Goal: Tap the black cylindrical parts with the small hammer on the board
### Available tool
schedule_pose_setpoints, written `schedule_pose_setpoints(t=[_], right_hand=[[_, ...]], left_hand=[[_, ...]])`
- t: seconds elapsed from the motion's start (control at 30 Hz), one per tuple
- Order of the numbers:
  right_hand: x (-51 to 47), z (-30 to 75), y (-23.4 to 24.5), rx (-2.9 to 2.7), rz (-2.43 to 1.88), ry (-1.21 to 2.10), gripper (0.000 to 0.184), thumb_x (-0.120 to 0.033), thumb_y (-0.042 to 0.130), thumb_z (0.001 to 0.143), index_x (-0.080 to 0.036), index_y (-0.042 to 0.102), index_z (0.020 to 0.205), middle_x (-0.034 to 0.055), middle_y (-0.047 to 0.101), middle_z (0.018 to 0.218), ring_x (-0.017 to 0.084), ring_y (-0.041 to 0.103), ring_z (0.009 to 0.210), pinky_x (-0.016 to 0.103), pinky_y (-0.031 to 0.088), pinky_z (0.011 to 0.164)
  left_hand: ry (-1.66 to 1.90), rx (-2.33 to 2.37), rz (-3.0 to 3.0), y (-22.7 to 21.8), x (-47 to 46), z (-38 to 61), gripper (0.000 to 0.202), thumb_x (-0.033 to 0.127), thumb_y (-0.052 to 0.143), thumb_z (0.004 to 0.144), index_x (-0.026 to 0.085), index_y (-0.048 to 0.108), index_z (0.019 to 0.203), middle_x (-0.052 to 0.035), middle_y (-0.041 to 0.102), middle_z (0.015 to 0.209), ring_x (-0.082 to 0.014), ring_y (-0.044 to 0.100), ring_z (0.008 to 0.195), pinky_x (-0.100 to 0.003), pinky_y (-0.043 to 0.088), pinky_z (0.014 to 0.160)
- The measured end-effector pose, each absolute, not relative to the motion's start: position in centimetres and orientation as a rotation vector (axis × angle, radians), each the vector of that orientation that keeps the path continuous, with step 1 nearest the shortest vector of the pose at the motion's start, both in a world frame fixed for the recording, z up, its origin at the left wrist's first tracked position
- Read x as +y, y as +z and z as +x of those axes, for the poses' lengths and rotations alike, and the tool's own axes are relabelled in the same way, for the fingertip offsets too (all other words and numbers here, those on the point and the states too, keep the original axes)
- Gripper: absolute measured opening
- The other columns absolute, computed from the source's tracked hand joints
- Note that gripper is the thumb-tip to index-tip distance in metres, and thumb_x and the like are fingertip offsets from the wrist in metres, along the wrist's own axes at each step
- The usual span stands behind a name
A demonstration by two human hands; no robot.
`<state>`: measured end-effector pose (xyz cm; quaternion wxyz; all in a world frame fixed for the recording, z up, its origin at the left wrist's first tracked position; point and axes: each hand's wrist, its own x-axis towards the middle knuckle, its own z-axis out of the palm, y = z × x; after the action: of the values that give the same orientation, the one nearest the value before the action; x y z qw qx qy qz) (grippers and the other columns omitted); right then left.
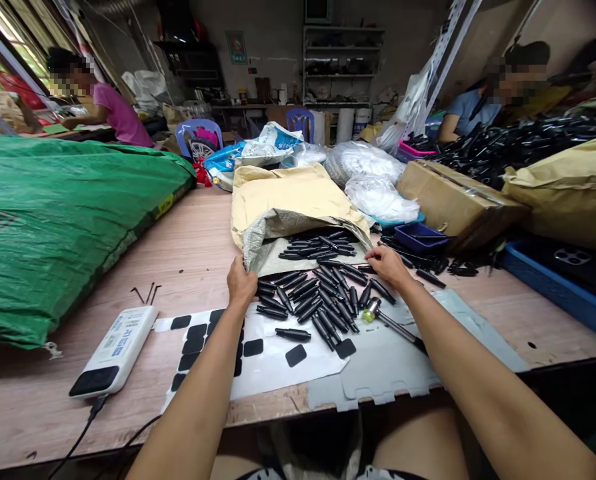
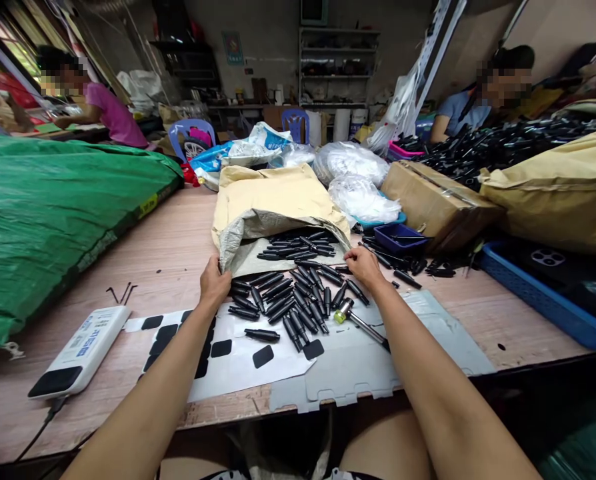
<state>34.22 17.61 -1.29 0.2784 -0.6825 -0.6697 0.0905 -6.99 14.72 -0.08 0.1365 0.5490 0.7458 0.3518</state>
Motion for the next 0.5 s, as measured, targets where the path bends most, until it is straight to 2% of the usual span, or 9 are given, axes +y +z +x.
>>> schedule_pose_setpoints(t=[0.2, 0.3, 0.43, 0.5], right_hand=[[15.6, 34.4, -1.7, -1.788, -1.770, 0.284, 0.022, -0.025, 0.058, 0.079, -0.021, 0.079, 0.086, 0.0060, 0.077, 0.096, 0.021, 0.068, 0.091, 0.033, 0.052, 0.089], [15.4, 34.3, -1.5, -1.783, -1.746, 0.310, 0.024, -0.031, 0.059, 0.080, -0.021, 0.079, 0.089, 0.0070, 0.077, 0.095, 0.022, 0.068, 0.088, 0.036, 0.053, 0.087], [14.4, 35.1, -0.8, -1.769, -1.707, 0.399, 0.037, -0.045, 0.058, 0.087, -0.021, 0.080, 0.104, 0.0092, 0.077, 0.104, 0.023, 0.069, 0.090, 0.038, 0.055, 0.086], [12.9, 35.9, -0.4, -1.735, -1.658, 0.437, 0.042, -0.048, 0.059, 0.087, -0.021, 0.078, 0.113, 0.0105, 0.075, 0.116, 0.024, 0.069, 0.097, 0.039, 0.056, 0.088]], left_hand=[[1.079, 2.191, 1.537, -0.4, 13.5, -7.6, 0.043, 0.008, 0.055, 0.084, 0.022, 0.059, 0.124, -0.0080, 0.072, 0.116, -0.0259, 0.066, 0.113, -0.033, 0.050, 0.098], [1.140, 2.160, 1.421, -0.1, 13.3, -7.5, 0.041, 0.018, 0.063, 0.087, 0.023, 0.057, 0.127, -0.0072, 0.071, 0.116, -0.0245, 0.067, 0.112, -0.033, 0.051, 0.097], [1.297, 2.176, 1.310, 0.4, 12.3, -7.5, 0.059, 0.031, 0.072, 0.085, 0.018, 0.048, 0.137, -0.0136, 0.063, 0.128, -0.0234, 0.063, 0.116, -0.035, 0.052, 0.100], [1.333, 2.256, 1.347, 0.6, 11.1, -7.5, 0.054, 0.031, 0.073, 0.083, 0.017, 0.051, 0.131, -0.0154, 0.061, 0.128, -0.0251, 0.061, 0.118, -0.037, 0.050, 0.102]])
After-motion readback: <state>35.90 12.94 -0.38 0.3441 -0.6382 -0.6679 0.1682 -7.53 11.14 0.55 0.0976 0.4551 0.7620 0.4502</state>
